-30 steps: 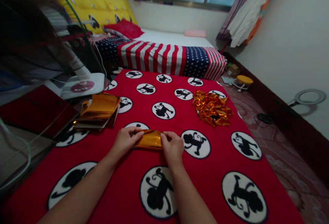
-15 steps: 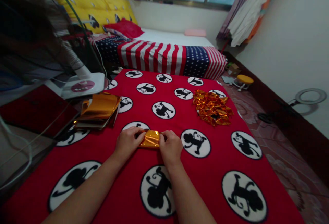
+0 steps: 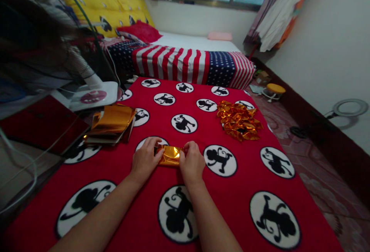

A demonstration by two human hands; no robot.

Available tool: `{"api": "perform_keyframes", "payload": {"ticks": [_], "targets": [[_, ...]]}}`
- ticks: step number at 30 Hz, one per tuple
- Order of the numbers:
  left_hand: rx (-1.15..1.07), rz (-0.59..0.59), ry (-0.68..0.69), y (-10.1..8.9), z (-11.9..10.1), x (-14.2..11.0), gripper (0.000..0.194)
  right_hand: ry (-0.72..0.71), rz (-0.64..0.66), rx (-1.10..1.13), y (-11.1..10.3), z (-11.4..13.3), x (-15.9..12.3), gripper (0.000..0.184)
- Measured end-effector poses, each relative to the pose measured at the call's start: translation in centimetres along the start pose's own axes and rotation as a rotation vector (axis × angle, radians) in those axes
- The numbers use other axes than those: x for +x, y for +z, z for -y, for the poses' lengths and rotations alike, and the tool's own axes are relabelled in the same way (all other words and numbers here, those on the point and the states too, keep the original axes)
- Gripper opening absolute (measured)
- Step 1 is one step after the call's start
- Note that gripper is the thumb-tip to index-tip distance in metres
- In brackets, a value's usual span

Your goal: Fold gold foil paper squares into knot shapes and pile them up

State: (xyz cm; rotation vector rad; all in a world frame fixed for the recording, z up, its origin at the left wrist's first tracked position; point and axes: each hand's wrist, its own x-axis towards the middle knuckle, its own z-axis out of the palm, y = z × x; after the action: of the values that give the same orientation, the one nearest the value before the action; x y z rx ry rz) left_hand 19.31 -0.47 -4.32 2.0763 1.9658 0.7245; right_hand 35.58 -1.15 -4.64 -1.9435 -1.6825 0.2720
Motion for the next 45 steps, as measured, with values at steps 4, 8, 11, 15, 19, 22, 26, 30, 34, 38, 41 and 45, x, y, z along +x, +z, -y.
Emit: {"api": "perform_keyframes", "payload": {"ticks": [4, 8, 11, 15, 19, 22, 26, 30, 34, 38, 41, 45], "targets": [[0.007, -0.004, 0.092, 0.1, -0.2, -0.1, 0.021, -0.104, -0.012, 0.014, 0.0, 0.2, -0.3, 0.012], [-0.027, 0.084, 0.244, 0.2, 0.0, 0.1, 0.017, -0.157, 0.070, 0.001, 0.0, 0.4, -0.2, 0.024], [-0.109, 0.107, 0.274, 0.2, 0.4, 0.3, 0.021, -0.157, 0.096, -0.026, -0.1, 0.4, 0.0, 0.025], [-0.213, 0.137, 0.276, 0.1, 1.0, 0.4, 0.021, -0.146, 0.119, -0.068, -0.3, 0.5, -0.1, 0.023], [-0.264, 0.182, 0.262, -0.2, 1.2, 0.3, 0.015, -0.141, 0.132, -0.101, -0.6, 0.8, -0.4, 0.021], [-0.275, 0.215, 0.255, -0.5, 1.3, 0.3, 0.017, -0.148, 0.129, -0.126, -0.9, 1.4, -0.8, 0.016], [-0.274, 0.229, 0.254, -0.6, 1.2, 0.3, 0.018, -0.144, 0.120, -0.144, -1.0, 2.1, -1.5, 0.014], [-0.290, 0.255, 0.259, -0.6, 1.4, 0.2, 0.022, -0.130, 0.108, -0.145, -0.9, 2.1, -2.2, 0.018], [-0.348, 0.298, 0.270, -0.6, 1.9, 0.2, 0.033, -0.118, 0.123, -0.090, -0.8, 1.5, -2.8, 0.022], [-0.390, 0.335, 0.283, -0.7, 2.3, 0.3, 0.038, -0.096, 0.155, -0.005, -0.8, 0.8, -2.9, 0.025], [-0.393, 0.341, 0.275, -0.9, 2.2, 0.4, 0.038, -0.073, 0.142, 0.008, -0.7, 0.9, -2.9, 0.026], [-0.386, 0.339, 0.260, -1.0, 2.0, 0.4, 0.037, -0.059, 0.078, -0.038, -0.2, 1.7, -3.2, 0.034]]}}
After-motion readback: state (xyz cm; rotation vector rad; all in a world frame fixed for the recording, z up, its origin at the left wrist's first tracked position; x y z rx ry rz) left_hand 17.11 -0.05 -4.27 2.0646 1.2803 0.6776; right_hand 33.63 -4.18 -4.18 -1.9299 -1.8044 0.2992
